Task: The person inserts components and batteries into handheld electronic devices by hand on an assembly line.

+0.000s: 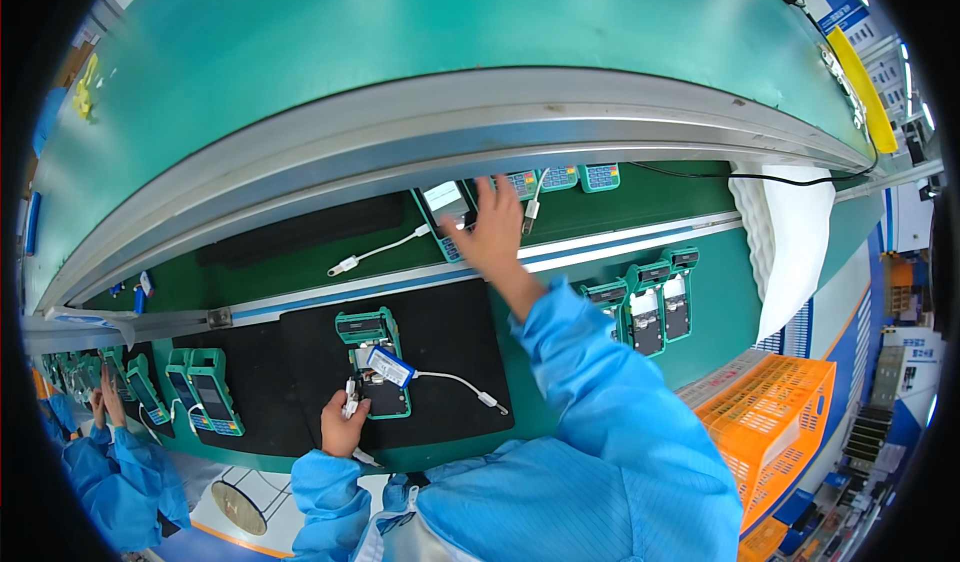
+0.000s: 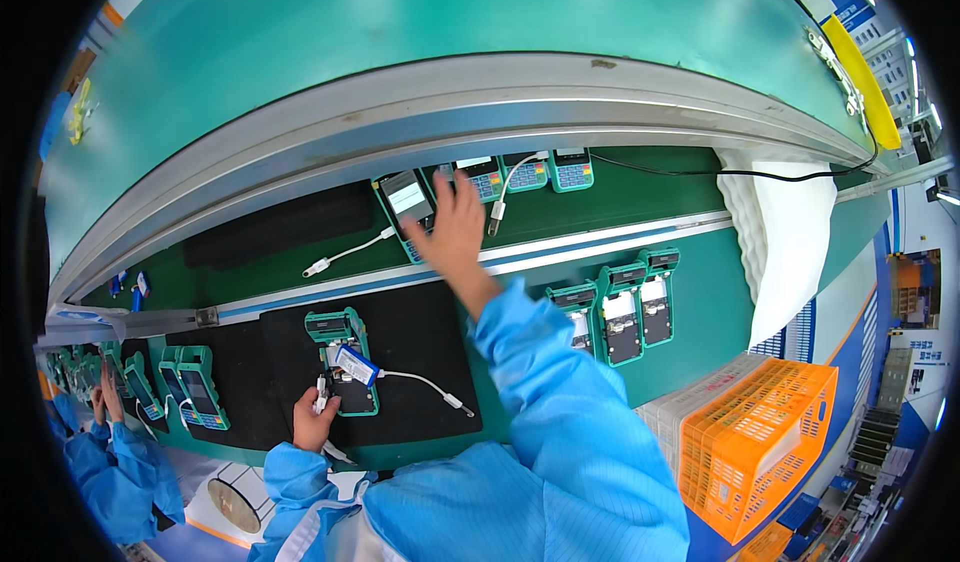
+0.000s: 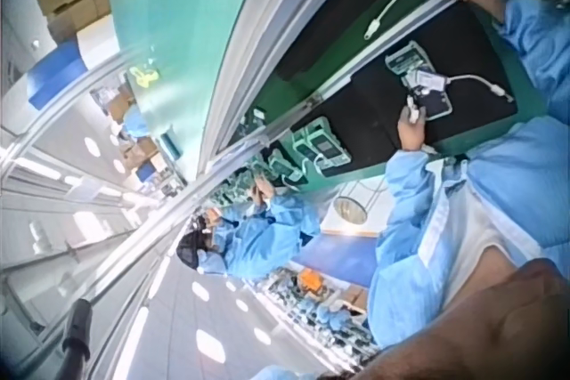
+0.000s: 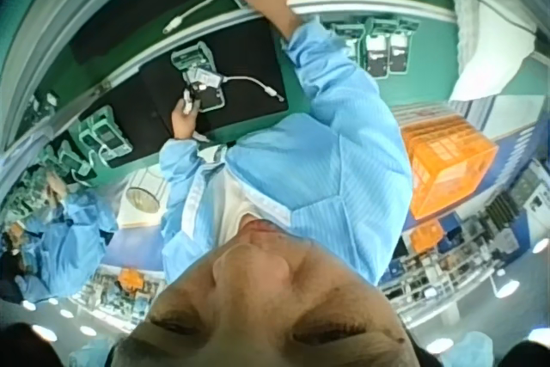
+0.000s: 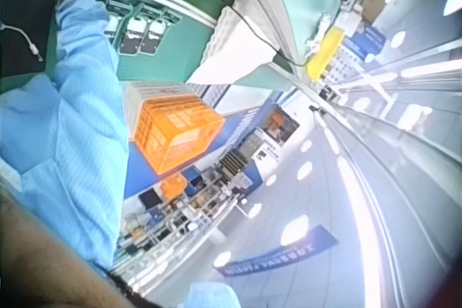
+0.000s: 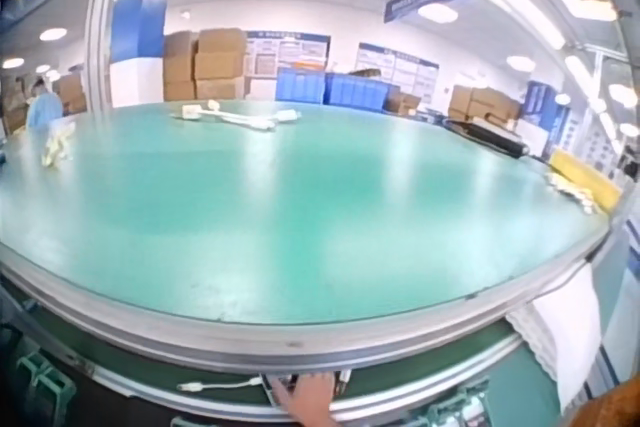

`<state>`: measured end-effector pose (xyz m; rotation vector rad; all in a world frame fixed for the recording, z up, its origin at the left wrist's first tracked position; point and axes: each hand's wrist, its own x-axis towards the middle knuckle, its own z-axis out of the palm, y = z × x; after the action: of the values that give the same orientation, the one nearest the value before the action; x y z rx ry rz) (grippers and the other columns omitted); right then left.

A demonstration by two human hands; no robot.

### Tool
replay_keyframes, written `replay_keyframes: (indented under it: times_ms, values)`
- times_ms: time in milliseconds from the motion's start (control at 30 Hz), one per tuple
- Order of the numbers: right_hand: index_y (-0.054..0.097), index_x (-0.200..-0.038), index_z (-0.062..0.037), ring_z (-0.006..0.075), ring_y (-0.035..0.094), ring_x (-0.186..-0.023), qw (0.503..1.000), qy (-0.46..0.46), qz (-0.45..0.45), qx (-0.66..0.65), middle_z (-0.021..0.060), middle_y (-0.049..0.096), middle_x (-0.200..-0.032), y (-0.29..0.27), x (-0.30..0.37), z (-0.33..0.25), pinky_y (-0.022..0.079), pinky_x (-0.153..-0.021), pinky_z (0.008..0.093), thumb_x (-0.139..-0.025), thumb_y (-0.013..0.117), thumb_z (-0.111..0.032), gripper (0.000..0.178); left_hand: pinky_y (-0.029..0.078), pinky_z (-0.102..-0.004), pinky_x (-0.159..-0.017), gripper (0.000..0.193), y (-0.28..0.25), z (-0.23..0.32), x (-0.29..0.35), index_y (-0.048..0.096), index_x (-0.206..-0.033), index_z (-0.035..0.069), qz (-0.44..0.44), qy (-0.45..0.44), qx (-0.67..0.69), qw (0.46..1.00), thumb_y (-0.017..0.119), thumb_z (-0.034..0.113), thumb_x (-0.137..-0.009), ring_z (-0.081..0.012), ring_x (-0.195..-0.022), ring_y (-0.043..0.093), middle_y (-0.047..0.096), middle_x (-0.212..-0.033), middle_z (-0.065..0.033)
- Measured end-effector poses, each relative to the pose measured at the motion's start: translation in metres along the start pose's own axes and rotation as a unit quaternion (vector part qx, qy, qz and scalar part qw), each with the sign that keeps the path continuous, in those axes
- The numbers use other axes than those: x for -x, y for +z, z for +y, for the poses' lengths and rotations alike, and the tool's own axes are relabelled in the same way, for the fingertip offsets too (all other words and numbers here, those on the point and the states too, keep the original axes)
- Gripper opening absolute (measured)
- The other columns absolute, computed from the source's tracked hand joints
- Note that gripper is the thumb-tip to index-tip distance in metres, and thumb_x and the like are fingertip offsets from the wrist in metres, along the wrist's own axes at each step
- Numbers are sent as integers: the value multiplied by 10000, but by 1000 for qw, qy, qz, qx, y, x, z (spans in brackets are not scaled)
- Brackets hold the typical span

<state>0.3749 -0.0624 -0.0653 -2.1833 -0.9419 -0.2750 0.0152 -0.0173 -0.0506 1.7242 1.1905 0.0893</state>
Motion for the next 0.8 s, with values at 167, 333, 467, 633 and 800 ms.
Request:
replay_keyframes:
  times_ms: [167, 333, 467, 633, 800]
  values:
    - [241, -1290, -22, 389, 391, -1014, 993, 101, -51, -37, 216, 345, -1208, 12, 34, -20, 336, -866, 438, -601, 697, -293, 870, 377, -293, -509, 179, 0, 6, 1, 525, -763, -23, -11, 1, -7, 1000, 638, 111, -728, -116, -553, 452, 540, -608, -74]
    - [216, -1308, -57, 351, 392, -1036, 990, 140, -16, -27, 163, 352, -1214, 27, 21, -26, 323, -864, 427, -608, 698, -274, 877, 379, -294, -516, 181, 3, 11, 0, 519, -746, -23, -5, -5, -7, 1000, 637, 114, -729, -119, -556, 453, 540, -609, -82]
    - [220, -1305, -55, 344, 372, -1064, 991, 114, -65, 41, 162, 350, -1218, 18, 27, -25, 283, -887, 425, -639, 680, -342, 859, 382, -296, -514, 182, 0, 3, -1, 522, -756, -24, -14, -3, -22, 1000, 638, 112, -726, -122, -550, 457, 546, -615, -92]
    - [364, -1231, -71, 385, 288, -1153, 999, 4, -5, 46, 197, 318, -1248, 16, 25, -22, 233, -921, 477, -707, 618, -364, 651, 375, -293, -505, 174, 0, 5, -1, 522, -751, -21, -12, -9, 26, 1000, 637, 107, -725, -122, -542, 446, 542, -611, -85]
    - [441, -1167, -74, 392, 268, -1169, 998, -19, -8, 61, 198, 314, -1258, 20, 9, -25, 219, -935, 488, -736, 588, -368, 542, 367, -290, -504, 175, 0, 3, -3, 512, -744, -19, -22, -4, -4, 1000, 635, 105, -727, -117, -536, 423, 525, -597, -72]
